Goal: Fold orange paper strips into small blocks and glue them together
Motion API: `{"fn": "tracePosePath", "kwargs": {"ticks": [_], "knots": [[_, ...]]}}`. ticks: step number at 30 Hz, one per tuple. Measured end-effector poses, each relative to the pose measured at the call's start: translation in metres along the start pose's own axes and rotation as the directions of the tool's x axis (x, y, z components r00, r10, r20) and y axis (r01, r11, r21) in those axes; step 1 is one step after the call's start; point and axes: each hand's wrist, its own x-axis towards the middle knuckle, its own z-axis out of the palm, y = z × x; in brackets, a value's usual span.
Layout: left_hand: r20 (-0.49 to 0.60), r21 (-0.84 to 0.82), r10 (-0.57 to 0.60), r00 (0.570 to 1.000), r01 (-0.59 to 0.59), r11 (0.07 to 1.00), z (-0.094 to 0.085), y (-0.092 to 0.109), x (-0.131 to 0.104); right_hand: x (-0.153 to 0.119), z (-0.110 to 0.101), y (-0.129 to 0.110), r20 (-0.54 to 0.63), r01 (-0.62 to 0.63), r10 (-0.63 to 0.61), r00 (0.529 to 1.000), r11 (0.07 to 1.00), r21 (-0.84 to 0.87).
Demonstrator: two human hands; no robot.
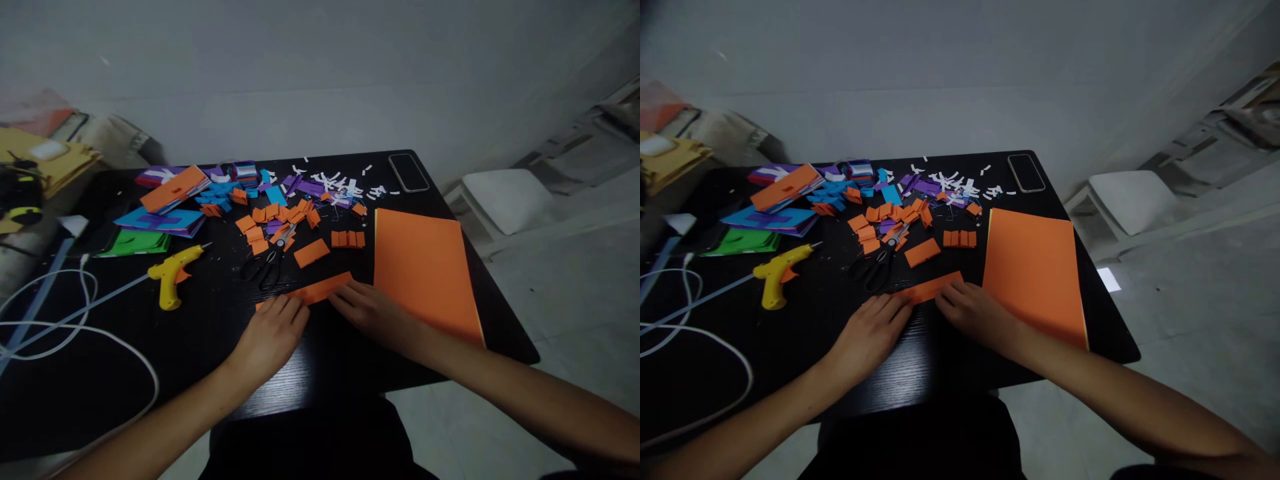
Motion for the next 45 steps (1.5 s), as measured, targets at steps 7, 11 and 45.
{"fn": "tracePosePath", "kwargs": {"ticks": [7, 11, 45], "knots": [[0.015, 0.031, -0.008, 1.0, 0.008, 0.999, 0.004, 0.0, -0.002, -0.003, 0.001, -0.007, -0.006, -0.027, 0.027, 1.0, 1.0, 0.008], [0.023, 0.003, -0.009, 1.0, 0.009, 1.0, 0.005, 0.0, -0.004, -0.006, 0.005, -0.01, -0.014, -0.049, 0.05, 0.999, 0.998, 0.048], [-0.028, -0.029, 0.092, 0.995, -0.092, 0.995, 0.007, 0.004, 0.001, -0.005, 0.004, -0.011, -0.075, -0.156, 0.163, 0.984, 0.983, 0.093]]}}
